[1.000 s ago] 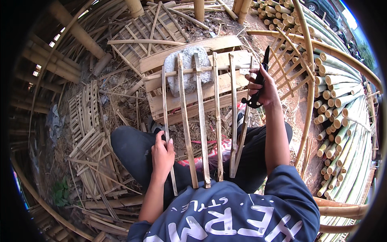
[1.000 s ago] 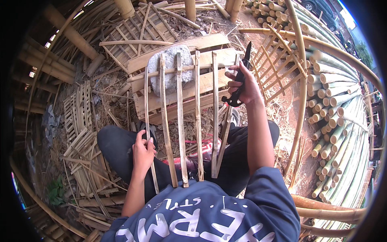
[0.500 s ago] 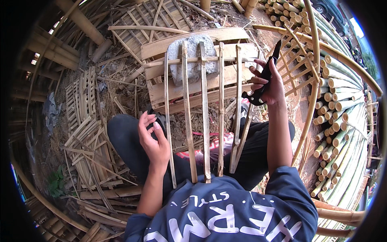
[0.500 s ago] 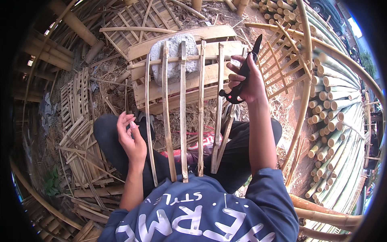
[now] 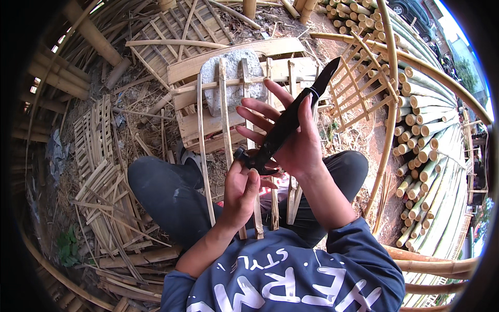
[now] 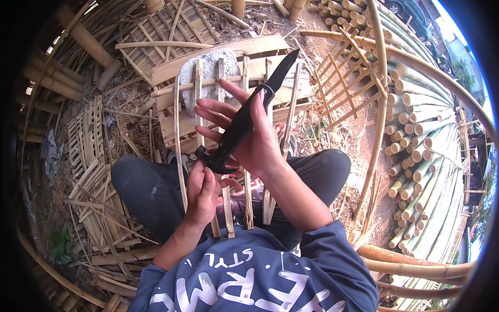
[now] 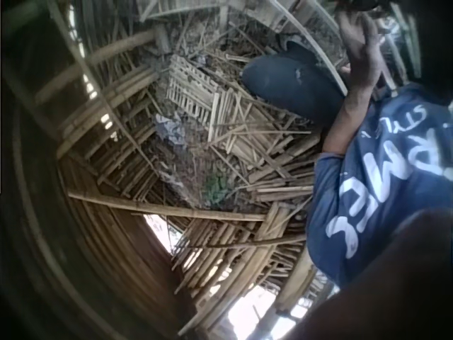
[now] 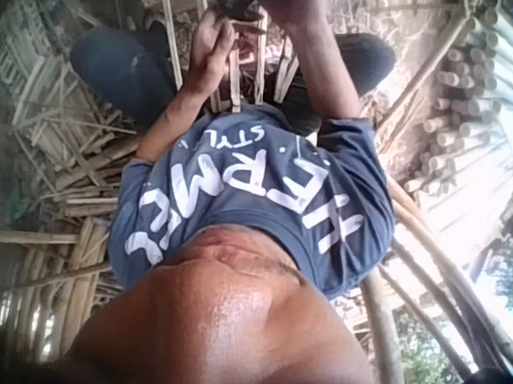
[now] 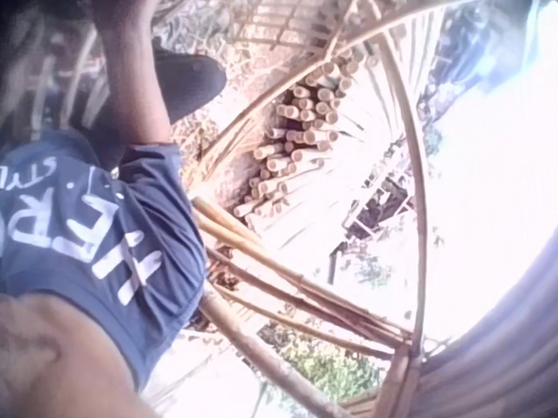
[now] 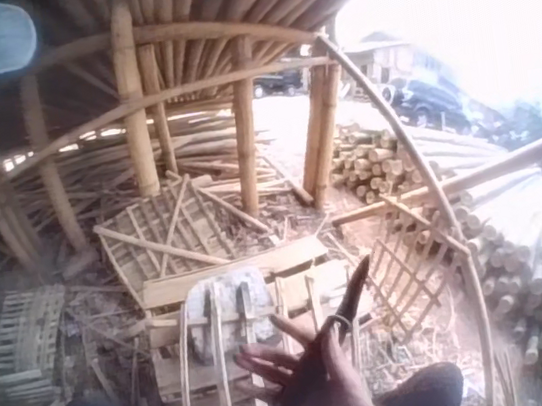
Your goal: The person carves and whittles bamboo strips using a small knife to shape them for a wooden structure, working in an outdoor manufacturing environment.
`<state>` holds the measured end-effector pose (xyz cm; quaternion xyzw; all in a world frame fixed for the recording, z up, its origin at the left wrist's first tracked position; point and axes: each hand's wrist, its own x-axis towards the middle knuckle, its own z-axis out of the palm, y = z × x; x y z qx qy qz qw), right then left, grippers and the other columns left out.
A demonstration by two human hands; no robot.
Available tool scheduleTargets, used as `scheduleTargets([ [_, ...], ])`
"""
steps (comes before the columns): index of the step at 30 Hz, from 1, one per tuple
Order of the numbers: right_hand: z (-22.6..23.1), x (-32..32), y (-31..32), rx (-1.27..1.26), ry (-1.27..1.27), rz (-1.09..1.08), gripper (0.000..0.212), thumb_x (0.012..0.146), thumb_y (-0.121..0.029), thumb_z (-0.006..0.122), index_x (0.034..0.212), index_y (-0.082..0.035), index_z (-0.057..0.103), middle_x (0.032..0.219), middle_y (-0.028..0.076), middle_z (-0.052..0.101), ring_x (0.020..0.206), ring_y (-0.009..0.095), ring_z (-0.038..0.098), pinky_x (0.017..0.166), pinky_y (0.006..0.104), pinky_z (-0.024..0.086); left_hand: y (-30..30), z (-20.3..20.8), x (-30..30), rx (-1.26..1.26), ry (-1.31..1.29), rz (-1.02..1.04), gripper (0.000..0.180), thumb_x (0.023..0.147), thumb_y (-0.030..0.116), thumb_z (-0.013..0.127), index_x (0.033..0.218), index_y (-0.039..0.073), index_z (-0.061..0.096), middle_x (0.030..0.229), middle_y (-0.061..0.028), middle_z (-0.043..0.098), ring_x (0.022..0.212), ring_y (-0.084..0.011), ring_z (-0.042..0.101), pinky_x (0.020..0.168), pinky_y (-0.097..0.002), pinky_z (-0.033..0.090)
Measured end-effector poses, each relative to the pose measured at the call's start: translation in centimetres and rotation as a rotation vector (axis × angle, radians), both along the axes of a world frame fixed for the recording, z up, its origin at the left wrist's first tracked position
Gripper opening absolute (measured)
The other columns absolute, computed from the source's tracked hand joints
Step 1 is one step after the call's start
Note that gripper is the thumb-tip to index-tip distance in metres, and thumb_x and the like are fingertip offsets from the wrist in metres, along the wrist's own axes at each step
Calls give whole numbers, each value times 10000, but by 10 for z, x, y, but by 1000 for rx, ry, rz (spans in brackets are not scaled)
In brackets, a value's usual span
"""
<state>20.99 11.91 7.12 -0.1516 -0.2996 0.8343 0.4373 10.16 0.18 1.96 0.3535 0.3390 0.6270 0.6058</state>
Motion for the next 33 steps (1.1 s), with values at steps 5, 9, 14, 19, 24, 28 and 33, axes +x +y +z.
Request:
scheduleTargets([
  [5,2,4,-11,197,-186,-1,961,961,-783,330,1597,-64,277,1484,271,503,1433,375,441,1174,537,350,2,0,-3,-83,-266,48,608,1071,513,449,1432,27,389,980,-155,678,882,-275,709,764,-389,591],
  [9,-1,8,-17,362,-287,124,1026,929,-830,324,1534,-5,405,1485,262,515,1422,334,468,1193,479,314,3,-5,-4,28,-534,-104,643,1050,499,494,1416,-24,416,928,-169,685,885,-309,729,746,-437,649],
  [14,-10,26,-20,421,-79,160,1172,850,-929,287,1480,45,454,1423,263,570,1382,333,508,1183,485,320,-7,-10,4,-105,-419,-152,600,1060,491,476,1316,-51,503,874,-125,650,829,-284,706,771,-490,652],
  [19,-9,29,-36,0,338,227,1269,752,-1014,95,1041,89,652,1004,303,699,1157,416,631,1130,520,376,-8,-5,-1,-51,-340,-209,516,1070,468,486,1200,-24,571,703,0,426,623,-150,531,714,-407,605],
  [24,-14,36,-43,-40,258,155,1243,739,-1025,94,891,70,660,762,194,625,873,376,631,1029,525,406,-14,-15,1,15,-222,-220,497,1067,450,522,1090,-38,612,652,34,347,520,-94,391,581,-328,481],
  [28,-16,47,-47,-99,229,156,1259,728,-1036,109,880,83,667,760,208,628,968,466,612,871,460,471,-17,-21,5,43,-181,-211,501,1075,388,533,1176,-96,610,711,-23,503,553,-63,391,582,-278,464],
  [33,-27,54,-53,-101,149,155,1274,715,-1046,124,857,96,672,738,211,618,956,517,616,628,342,487,-30,-16,12,-58,-299,-191,239,1072,181,580,947,-21,591,659,29,412,598,-73,377,568,-290,386],
])
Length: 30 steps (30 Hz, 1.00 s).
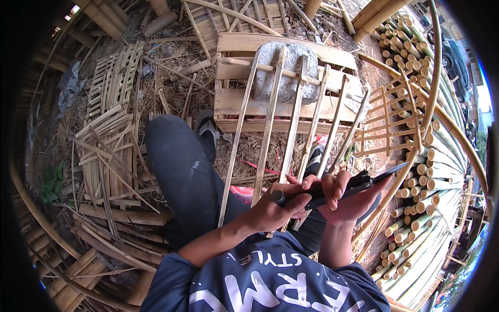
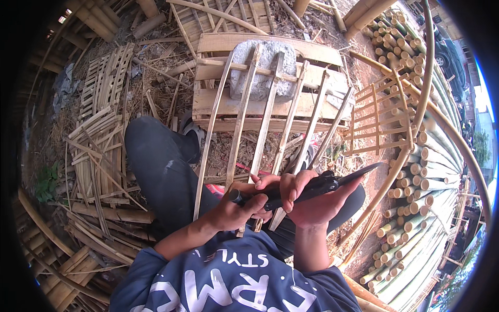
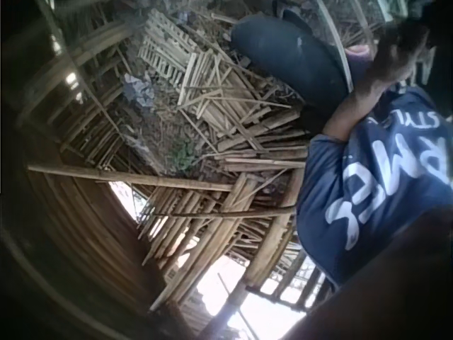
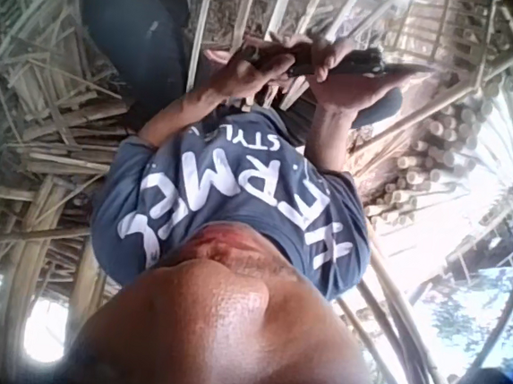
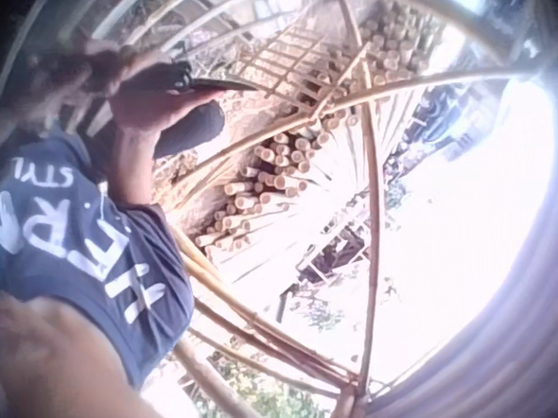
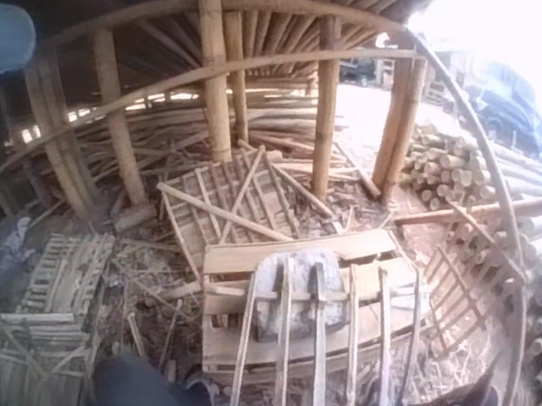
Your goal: The person carves and whittles bamboo strips using a small knife to shape them for a wooden structure, working in an outdoor manufacturing environment.
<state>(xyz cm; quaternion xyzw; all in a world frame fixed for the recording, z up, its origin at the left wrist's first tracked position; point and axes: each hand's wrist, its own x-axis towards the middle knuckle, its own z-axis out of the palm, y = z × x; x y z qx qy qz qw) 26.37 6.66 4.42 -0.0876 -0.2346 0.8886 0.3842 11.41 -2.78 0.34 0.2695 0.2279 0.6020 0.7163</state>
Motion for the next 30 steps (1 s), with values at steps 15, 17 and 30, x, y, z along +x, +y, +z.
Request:
scheduleTargets([
  [15,2,2,-7,-48,-109,-4,1344,717,-1039,68,1027,95,719,684,217,612,686,352,611,738,346,502,-9,0,-12,-81,81,-59,260,1076,200,572,1059,-52,632,653,22,496,578,-58,445,559,-272,414],
  [17,4,0,-8,-81,-131,-12,1348,714,-1040,65,1019,99,718,684,222,611,667,342,610,694,333,488,-10,-1,-10,-80,55,-32,251,1075,189,573,1062,-54,631,652,25,491,574,-56,433,550,-270,403],
  [30,7,-1,-7,-185,11,17,1304,744,-1028,171,1141,103,684,815,230,649,1170,502,599,970,523,469,-1,1,-7,-59,168,-36,409,1072,256,578,1336,-54,612,712,-47,627,619,-85,579,588,-268,485],
])
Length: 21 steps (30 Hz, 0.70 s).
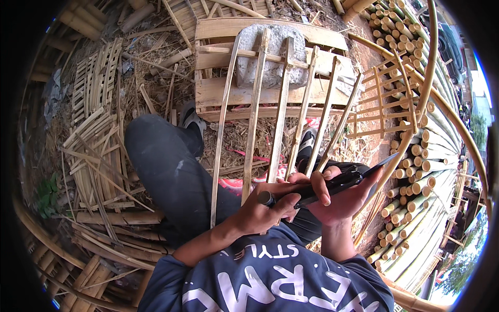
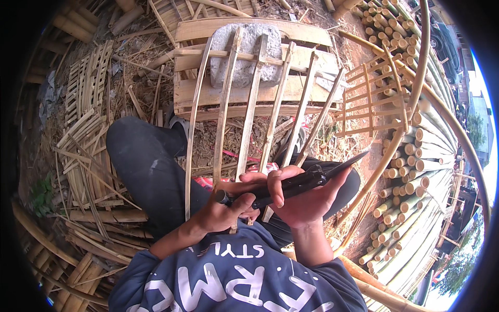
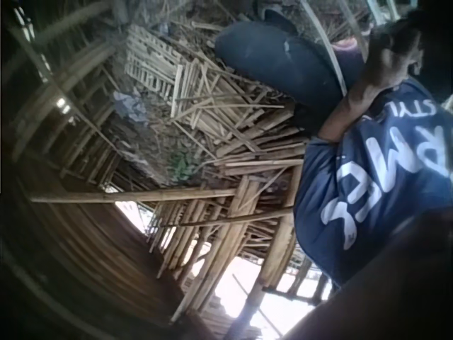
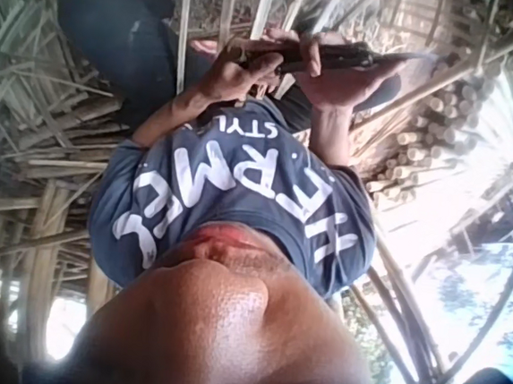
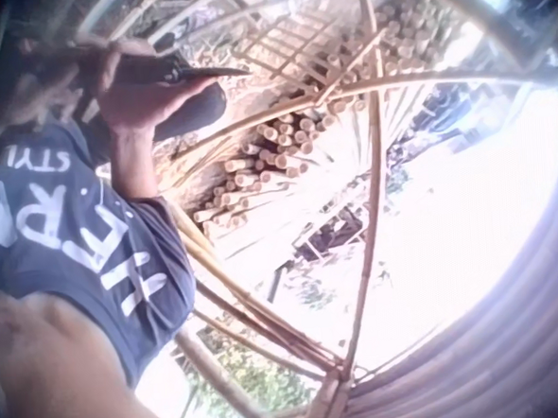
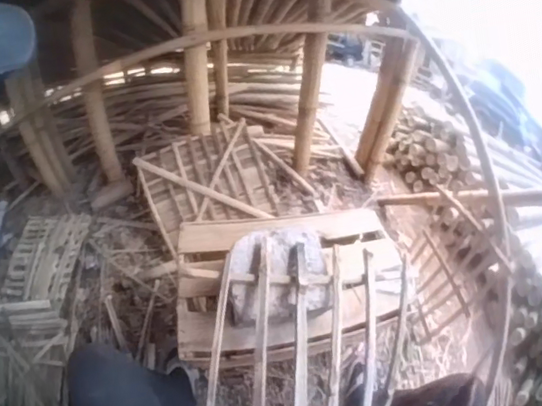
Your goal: The person carves and whittles bamboo strips using a small knife to shape them for a wooden structure, working in an outdoor manufacturing environment.
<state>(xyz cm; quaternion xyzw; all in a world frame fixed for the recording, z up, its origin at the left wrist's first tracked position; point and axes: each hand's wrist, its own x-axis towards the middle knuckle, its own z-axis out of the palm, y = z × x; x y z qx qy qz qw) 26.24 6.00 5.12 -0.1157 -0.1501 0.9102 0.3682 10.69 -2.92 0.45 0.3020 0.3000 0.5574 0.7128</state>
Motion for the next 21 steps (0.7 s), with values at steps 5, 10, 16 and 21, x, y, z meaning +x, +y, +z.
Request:
scheduleTargets([
  [5,-3,8,1,-184,-68,-52,1161,808,-975,263,1116,72,657,885,210,626,1391,534,402,1150,675,250,8,1,-3,-63,103,-22,485,1070,336,574,1368,-47,598,721,-52,633,621,-88,581,604,-261,490],
  [10,-5,13,-1,-216,-18,-19,1016,813,-960,311,887,17,582,812,161,536,1275,522,458,1074,679,318,9,13,-4,-43,111,-60,569,1013,365,662,1360,-80,587,780,-79,642,691,-132,642,665,-283,538],
  [16,-14,22,-7,-256,28,-7,1061,753,-1016,286,783,2,585,735,147,532,1210,521,494,1090,669,292,8,16,-6,36,319,-133,484,999,259,698,1341,-71,604,811,-103,712,718,-110,700,652,-278,552],
  [21,-14,26,-10,-202,43,27,990,759,-992,361,782,-23,563,765,137,547,1242,530,461,1072,714,297,1,19,-7,74,361,-111,469,1004,253,688,1348,-54,604,793,-105,711,704,-114,700,661,-287,550],
])
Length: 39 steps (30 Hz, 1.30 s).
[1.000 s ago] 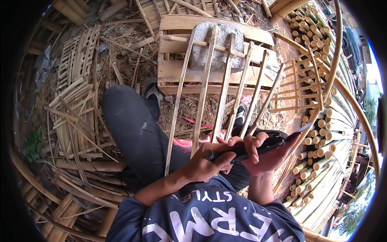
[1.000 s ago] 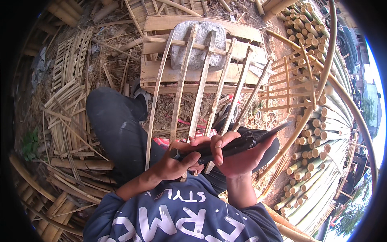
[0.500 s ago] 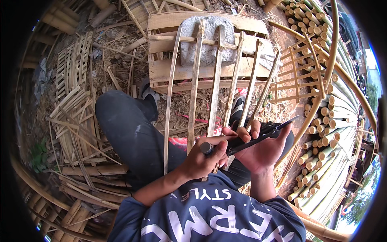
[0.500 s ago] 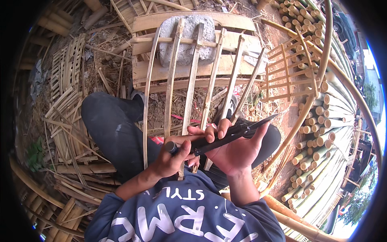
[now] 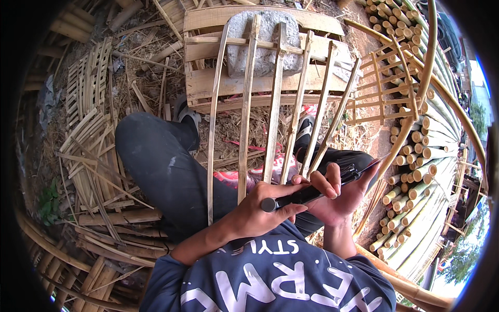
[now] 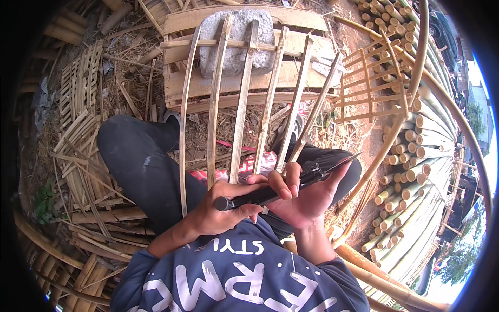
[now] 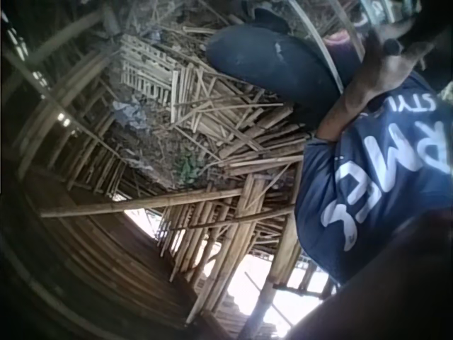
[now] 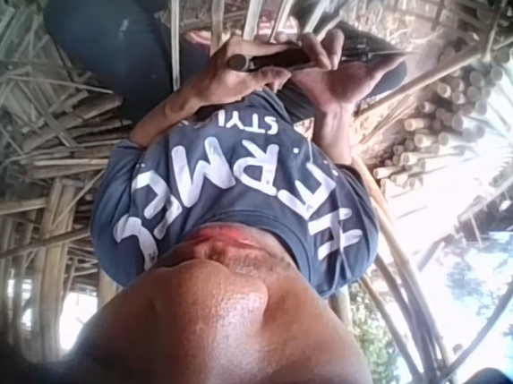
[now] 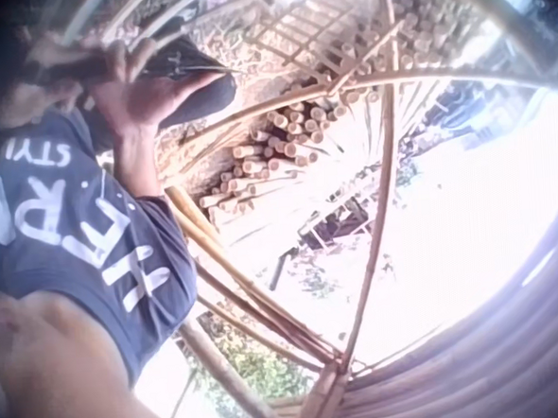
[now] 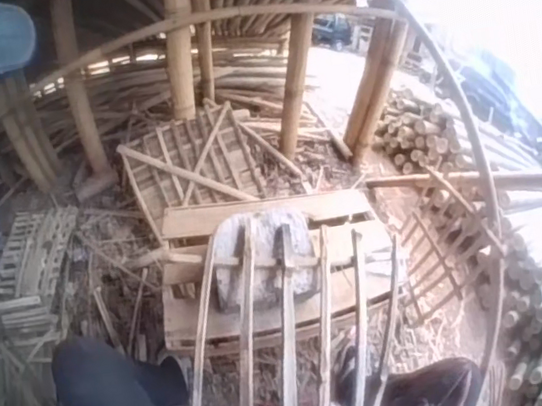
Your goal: The person carves and whittles bamboo strips using a small knife to shape them for a wooden structure, working in an outdoor manufacturing environment.
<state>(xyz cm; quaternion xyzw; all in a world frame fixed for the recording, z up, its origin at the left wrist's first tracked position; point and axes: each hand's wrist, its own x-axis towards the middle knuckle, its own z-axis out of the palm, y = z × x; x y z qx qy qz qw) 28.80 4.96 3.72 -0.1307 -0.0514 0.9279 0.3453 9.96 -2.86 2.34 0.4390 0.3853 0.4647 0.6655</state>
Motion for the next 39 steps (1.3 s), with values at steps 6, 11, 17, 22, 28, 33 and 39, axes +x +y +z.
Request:
scheduleTargets([
  [6,3,5,1,60,-3,67,916,800,-945,423,784,-36,534,873,145,599,1386,544,356,1083,775,258,4,5,-7,-29,8,-99,441,1004,259,688,1348,-9,627,757,-83,704,712,-106,690,663,-292,539],
  [11,10,13,-4,-21,-64,78,996,772,-952,456,1053,-17,651,917,165,642,1467,533,275,1107,792,198,1,6,-4,-55,16,-98,429,998,242,697,1342,-7,635,789,-81,714,737,-98,681,686,-295,543],
  [17,10,16,-7,-66,-44,52,1234,744,-958,486,1549,-29,371,908,179,651,1466,514,299,1092,810,186,-1,-2,4,-68,-23,-83,407,985,202,715,1324,-13,649,955,-100,756,758,-103,679,741,-290,551],
  [22,12,18,-4,-95,-55,84,1320,761,-932,514,1610,21,178,860,154,642,1458,482,341,1097,780,231,-4,-6,10,-41,-31,-16,397,978,214,723,1297,-15,668,937,-120,754,751,-101,671,733,-289,540],
  [28,0,16,-12,-226,-253,68,1261,780,-897,525,1593,24,236,1454,259,532,1478,430,353,1164,633,320,6,-12,7,-123,105,-57,428,967,296,729,1259,-15,691,669,-126,654,605,-130,624,621,-350,508],
  [33,-14,22,-17,-255,-230,72,1238,785,-850,590,1593,14,225,1582,278,366,1484,457,325,1157,628,362,2,-14,8,-81,189,-50,401,969,281,720,1221,-31,703,669,-156,635,564,-226,613,606,-375,490],
  [39,-4,24,-11,-138,-269,120,1187,815,-817,592,1612,-29,202,1570,287,380,1480,474,326,1159,645,348,4,7,6,12,179,13,395,946,227,739,1224,-48,688,759,-223,678,635,-329,678,629,-401,511],
])
